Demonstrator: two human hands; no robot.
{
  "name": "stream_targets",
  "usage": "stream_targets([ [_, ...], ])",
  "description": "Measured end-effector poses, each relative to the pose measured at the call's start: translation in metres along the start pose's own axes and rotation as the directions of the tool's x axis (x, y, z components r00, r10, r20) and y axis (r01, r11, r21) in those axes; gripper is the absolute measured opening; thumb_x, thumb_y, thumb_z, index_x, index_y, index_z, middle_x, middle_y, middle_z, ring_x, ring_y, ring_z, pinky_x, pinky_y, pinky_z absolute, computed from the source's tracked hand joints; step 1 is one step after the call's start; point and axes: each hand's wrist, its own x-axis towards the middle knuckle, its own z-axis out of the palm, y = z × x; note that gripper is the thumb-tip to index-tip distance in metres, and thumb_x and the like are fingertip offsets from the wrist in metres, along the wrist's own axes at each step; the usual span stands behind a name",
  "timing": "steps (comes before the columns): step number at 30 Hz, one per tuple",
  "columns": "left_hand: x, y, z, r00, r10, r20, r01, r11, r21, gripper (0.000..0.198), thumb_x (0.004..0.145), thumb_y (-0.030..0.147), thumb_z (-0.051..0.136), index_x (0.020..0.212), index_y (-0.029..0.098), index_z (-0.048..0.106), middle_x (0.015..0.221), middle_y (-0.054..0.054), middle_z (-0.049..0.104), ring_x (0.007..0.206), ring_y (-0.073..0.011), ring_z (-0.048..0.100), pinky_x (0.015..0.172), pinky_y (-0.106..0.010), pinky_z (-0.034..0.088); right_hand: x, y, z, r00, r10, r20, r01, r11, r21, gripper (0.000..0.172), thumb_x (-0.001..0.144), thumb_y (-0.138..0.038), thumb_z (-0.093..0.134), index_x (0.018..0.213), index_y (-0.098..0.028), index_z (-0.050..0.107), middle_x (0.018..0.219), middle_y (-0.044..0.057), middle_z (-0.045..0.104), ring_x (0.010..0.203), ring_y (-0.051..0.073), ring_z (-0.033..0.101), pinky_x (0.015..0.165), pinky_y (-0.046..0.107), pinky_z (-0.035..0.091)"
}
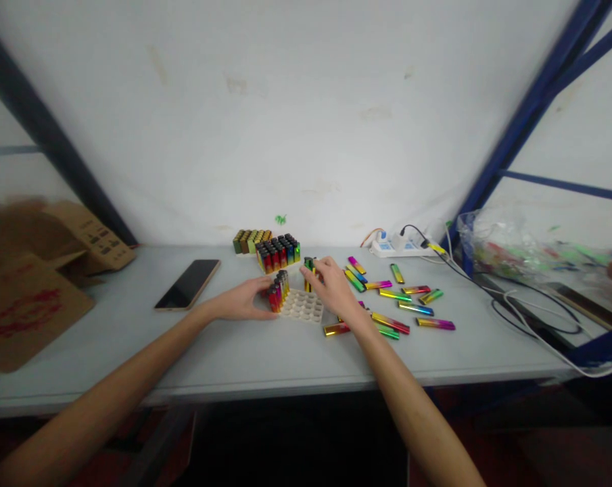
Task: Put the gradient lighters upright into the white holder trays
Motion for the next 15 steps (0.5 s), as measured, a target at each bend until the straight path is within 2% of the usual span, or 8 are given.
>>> stream_targets([
  [2,0.0,-0.002,0.004,0.999,-0.022,-0.029,0.022,1.0,0.013,0.057,0.072,0.06,0.08,0.105,0.015,0.069,0.108,-0.01,0.069,0.1,-0.0308,0.065,0.093,-0.041,0.052,0.0,-0.003,0.002,0.999,0.036,0.031,-0.034,0.997,-0.068,0.044,0.104,-0.052,0.048,0.071,-0.022,0.049,0.067,0.0,0.057,0.066,0.016,0.053,0.067,0.028,0.038],
  [4,0.001,-0.005,0.008,0.998,-0.033,-0.061,0.034,0.999,0.01,0.064,0.068,0.064,0.082,0.107,0.015,0.069,0.113,-0.012,0.07,0.104,-0.0328,0.065,0.097,-0.043,0.051,0.0,-0.004,0.003,0.994,0.057,0.09,-0.049,0.995,-0.082,0.041,0.105,-0.048,0.048,0.074,-0.022,0.052,0.064,0.0,0.058,0.062,0.016,0.053,0.063,0.027,0.036],
  [7,0.003,-0.008,0.013,0.997,-0.026,-0.072,0.026,1.0,0.001,0.069,0.067,0.068,0.082,0.109,0.015,0.069,0.117,-0.013,0.07,0.108,-0.0339,0.064,0.102,-0.044,0.05,-0.001,-0.004,0.006,0.986,0.018,0.164,-0.001,0.995,-0.104,0.034,0.105,-0.042,0.051,0.08,-0.02,0.057,0.073,0.003,0.066,0.068,0.017,0.058,0.065,0.027,0.038],
  [11,0.004,-0.008,0.013,0.997,-0.04,-0.074,0.041,0.999,0.021,0.067,0.066,0.071,0.082,0.102,0.016,0.07,0.112,-0.012,0.07,0.104,-0.0332,0.065,0.098,-0.043,0.05,-0.003,0.004,0.016,0.96,-0.04,0.275,0.099,0.974,-0.204,0.024,0.104,-0.035,0.056,0.087,-0.019,0.061,0.083,0.006,0.068,0.075,0.019,0.06,0.07,0.029,0.042],
  [15,0.006,-0.005,0.01,0.997,-0.035,-0.067,0.036,0.999,0.014,0.064,0.065,0.071,0.082,0.095,0.016,0.071,0.105,-0.01,0.07,0.099,-0.032,0.064,0.094,-0.043,0.051,-0.004,0.01,0.027,0.956,-0.037,0.291,0.13,0.943,-0.307,0.02,0.103,-0.031,0.057,0.091,-0.017,0.062,0.093,0.011,0.067,0.085,0.022,0.061,0.078,0.032,0.045],
])
